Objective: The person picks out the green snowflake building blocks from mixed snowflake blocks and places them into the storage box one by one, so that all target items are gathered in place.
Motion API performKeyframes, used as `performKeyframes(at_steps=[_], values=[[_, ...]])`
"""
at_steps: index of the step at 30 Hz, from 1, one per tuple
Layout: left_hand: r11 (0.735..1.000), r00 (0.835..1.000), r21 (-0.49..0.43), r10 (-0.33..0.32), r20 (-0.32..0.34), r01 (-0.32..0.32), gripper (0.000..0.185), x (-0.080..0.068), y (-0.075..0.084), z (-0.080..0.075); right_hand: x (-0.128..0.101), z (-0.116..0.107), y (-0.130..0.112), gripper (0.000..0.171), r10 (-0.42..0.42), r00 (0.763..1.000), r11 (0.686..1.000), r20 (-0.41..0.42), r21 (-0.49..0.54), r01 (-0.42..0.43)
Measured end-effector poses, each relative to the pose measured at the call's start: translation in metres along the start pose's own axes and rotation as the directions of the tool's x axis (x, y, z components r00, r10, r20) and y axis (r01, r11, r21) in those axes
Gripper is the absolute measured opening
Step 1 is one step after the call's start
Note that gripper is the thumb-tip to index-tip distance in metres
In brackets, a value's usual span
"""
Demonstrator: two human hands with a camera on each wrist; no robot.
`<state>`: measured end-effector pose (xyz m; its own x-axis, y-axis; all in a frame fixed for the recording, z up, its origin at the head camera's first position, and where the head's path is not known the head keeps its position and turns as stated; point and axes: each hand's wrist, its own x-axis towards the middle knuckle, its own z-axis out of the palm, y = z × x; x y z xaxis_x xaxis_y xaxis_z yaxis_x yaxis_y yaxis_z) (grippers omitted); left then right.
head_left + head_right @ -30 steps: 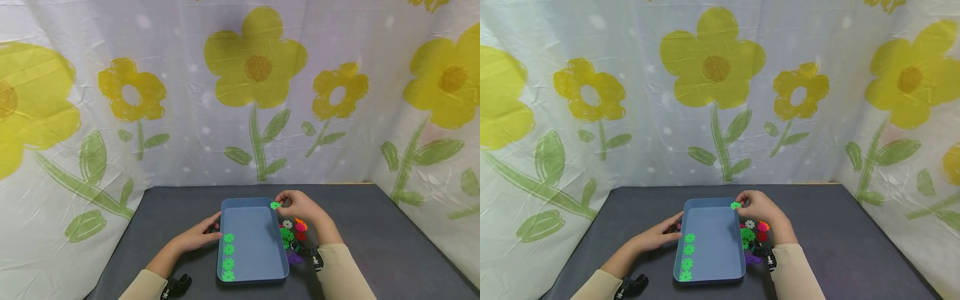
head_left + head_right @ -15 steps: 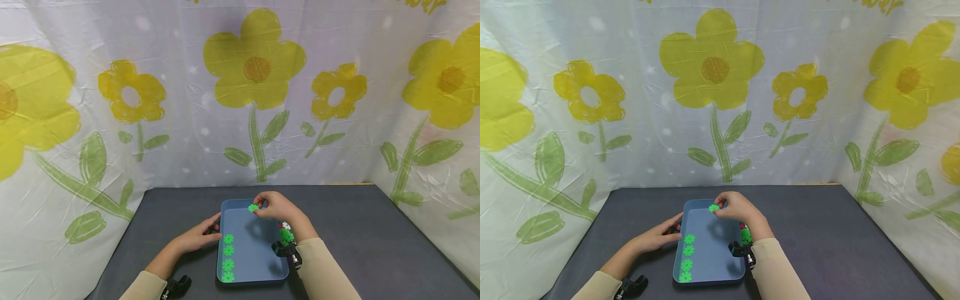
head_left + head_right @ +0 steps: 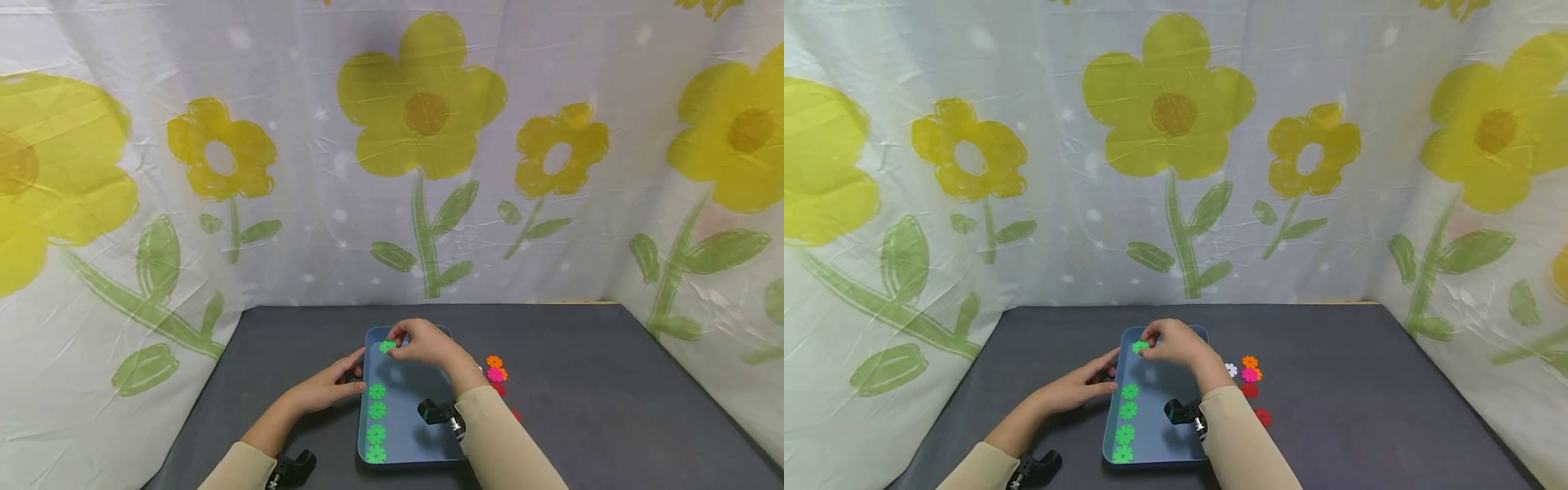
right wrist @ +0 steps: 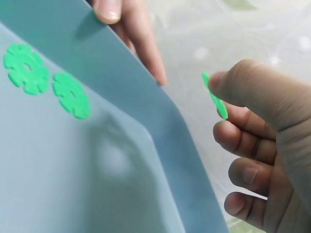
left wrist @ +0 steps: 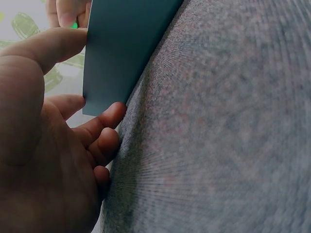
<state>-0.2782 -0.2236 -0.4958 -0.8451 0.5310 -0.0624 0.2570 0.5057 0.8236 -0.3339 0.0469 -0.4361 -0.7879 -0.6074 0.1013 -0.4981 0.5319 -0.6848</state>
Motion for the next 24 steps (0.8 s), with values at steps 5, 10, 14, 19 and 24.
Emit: performKeyframes(at_steps=[5,10,14,19,24], values=[[1.0,1.0,-0.005,0.004,0.0,-0.004,0.076,-0.002,0.003,0.0,0.005,0.011,0.0,0.021,0.002,1.0,0.998,0.025,-0.063,-0.001],[1.0,1.0,-0.01,0.015,-0.007,-0.016,0.076,-0.004,0.004,0.0,0.009,0.023,0.001,0.024,0.006,0.998,0.993,0.069,-0.115,0.002],[1.0,1.0,-0.013,0.023,-0.006,-0.023,0.076,-0.003,0.003,0.0,0.012,0.031,0.003,0.023,0.015,0.993,0.988,0.114,-0.156,0.003],[0.999,1.0,-0.019,0.025,0.003,-0.025,0.074,-0.001,0.002,0.0,0.015,0.039,0.004,0.019,0.021,0.986,0.977,0.167,-0.214,0.015],[0.999,1.0,-0.032,0.026,0.011,-0.026,0.074,-0.002,0.002,0.0,0.013,0.043,0.003,0.018,0.013,0.986,0.965,0.168,-0.261,0.032]])
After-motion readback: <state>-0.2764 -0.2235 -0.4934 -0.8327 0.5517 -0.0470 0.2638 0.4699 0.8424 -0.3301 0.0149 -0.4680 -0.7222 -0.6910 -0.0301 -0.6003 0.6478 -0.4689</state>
